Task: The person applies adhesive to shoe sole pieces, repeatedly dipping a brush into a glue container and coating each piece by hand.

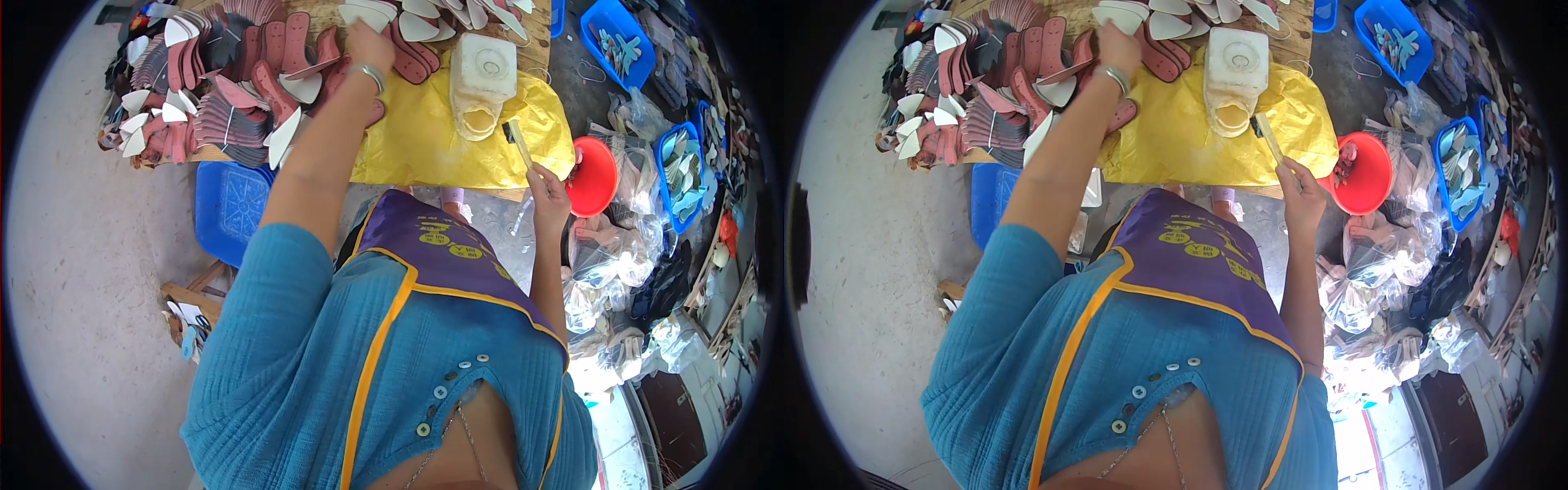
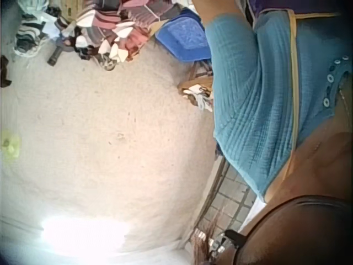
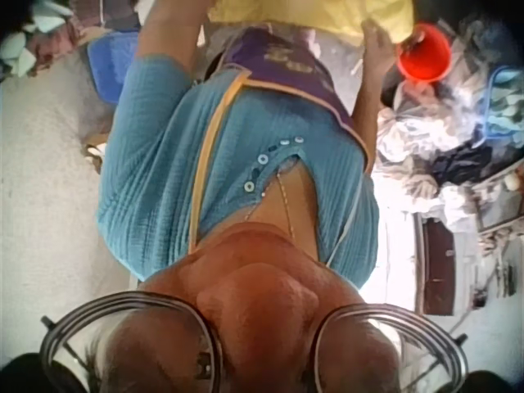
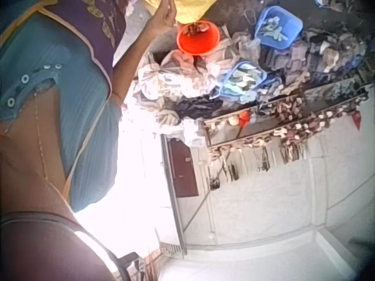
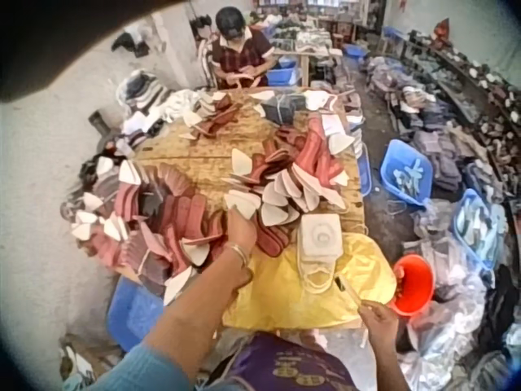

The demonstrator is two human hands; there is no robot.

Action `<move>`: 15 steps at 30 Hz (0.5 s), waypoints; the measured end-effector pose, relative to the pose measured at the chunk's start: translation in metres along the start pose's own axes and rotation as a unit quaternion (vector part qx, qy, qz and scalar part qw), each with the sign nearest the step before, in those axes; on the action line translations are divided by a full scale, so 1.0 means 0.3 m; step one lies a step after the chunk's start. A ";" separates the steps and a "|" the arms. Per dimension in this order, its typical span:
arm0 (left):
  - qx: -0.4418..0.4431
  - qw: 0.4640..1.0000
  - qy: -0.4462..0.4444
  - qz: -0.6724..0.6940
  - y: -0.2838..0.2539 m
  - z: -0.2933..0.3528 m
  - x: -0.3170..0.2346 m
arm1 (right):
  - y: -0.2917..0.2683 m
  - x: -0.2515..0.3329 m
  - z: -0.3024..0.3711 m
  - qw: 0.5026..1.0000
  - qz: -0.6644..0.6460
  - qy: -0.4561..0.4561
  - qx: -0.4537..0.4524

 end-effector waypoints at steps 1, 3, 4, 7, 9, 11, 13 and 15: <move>-0.026 0.997 -0.058 0.052 0.004 -0.107 0.123 | -0.007 0.001 0.007 1.000 -0.001 -0.008 0.008; -0.068 0.985 -0.147 0.051 0.047 -0.197 0.184 | -0.054 -0.068 0.038 1.000 -0.010 0.021 -0.014; -0.092 0.979 -0.181 -0.007 0.065 -0.210 0.138 | -0.080 -0.111 0.057 0.999 -0.004 0.036 -0.035; 0.140 0.961 -0.107 -0.214 0.058 -0.432 0.450 | -0.064 -0.095 0.049 0.999 -0.050 0.014 -0.008; 0.194 0.959 -0.101 -0.181 0.117 -0.347 0.232 | -0.109 -0.114 0.097 0.997 -0.013 0.047 -0.052; 0.103 0.978 -0.154 0.099 0.036 -0.330 0.239 | -0.087 -0.115 0.075 0.999 0.006 0.026 -0.031; -0.006 0.909 -0.192 0.371 -0.060 -0.299 0.278 | -0.043 -0.088 0.048 1.000 0.022 0.002 -0.007; -0.031 0.833 -0.231 0.502 -0.105 -0.212 0.218 | -0.016 -0.052 0.010 0.999 0.046 -0.011 -0.001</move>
Point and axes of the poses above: each hand's wrist, its own z-axis away from the middle knuckle, its own y-axis out of the palm, x = y × z, the point moved 8 cm from there along -z, towards the middle knuckle, and after that the axes turned 1 degree about x, right-handed, at the moved point
